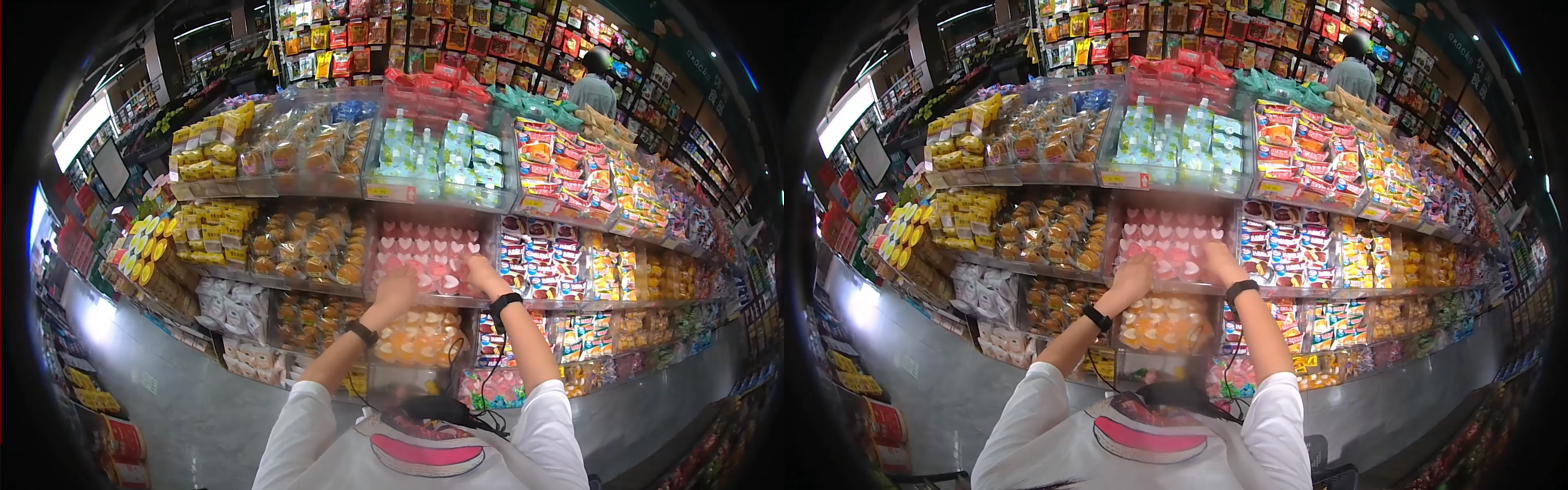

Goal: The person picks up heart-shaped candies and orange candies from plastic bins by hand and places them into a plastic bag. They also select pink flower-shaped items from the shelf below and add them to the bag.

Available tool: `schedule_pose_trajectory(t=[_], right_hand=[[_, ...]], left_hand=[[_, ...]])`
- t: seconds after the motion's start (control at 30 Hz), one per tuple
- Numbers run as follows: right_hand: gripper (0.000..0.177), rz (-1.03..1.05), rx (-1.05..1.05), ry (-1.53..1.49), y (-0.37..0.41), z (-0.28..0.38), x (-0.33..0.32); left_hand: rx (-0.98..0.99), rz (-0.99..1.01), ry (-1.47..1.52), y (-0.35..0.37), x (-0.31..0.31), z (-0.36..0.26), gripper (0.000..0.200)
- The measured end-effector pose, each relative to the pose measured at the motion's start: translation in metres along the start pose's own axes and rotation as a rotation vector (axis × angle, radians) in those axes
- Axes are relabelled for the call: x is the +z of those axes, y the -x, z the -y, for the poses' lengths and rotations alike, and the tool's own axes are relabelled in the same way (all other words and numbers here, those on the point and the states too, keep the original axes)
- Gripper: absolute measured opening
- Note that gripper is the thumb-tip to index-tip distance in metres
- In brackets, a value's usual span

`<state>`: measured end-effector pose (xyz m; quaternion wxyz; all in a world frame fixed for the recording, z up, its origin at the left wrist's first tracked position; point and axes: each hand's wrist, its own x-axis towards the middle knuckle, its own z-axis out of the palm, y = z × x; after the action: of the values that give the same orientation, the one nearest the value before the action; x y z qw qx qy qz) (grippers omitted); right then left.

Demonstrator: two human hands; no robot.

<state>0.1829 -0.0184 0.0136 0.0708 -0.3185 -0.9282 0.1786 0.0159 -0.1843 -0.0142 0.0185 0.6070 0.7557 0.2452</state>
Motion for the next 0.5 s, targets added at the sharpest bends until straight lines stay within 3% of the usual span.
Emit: schedule_pose_trajectory(t=[0.1, 0.23, 0.3, 0.47, 0.5], right_hand=[[0.041, -0.230, -0.005, -0.071, -0.002, -0.006, -0.004], [0.034, -0.273, -0.074, -0.105, -0.008, -0.021, -0.010], [0.034, -0.208, -0.037, 0.014, -0.008, -0.022, -0.002], [0.025, 0.076, 0.114, 0.224, -0.015, -0.011, 0.017], [0.023, 0.047, 0.104, 0.201, -0.012, -0.005, 0.014]], left_hand=[[-0.025, -0.002, 0.023, -0.001, 0.000, -0.001, 0.025], [0.008, -0.056, 0.014, 0.001, 0.001, -0.002, 0.024], [-0.029, -0.008, 0.004, 0.000, -0.001, -0.004, 0.024], [-0.012, -0.119, 0.022, 0.000, 0.009, 0.001, 0.024], [-0.017, -0.148, 0.017, 0.001, 0.010, 0.002, 0.024]])
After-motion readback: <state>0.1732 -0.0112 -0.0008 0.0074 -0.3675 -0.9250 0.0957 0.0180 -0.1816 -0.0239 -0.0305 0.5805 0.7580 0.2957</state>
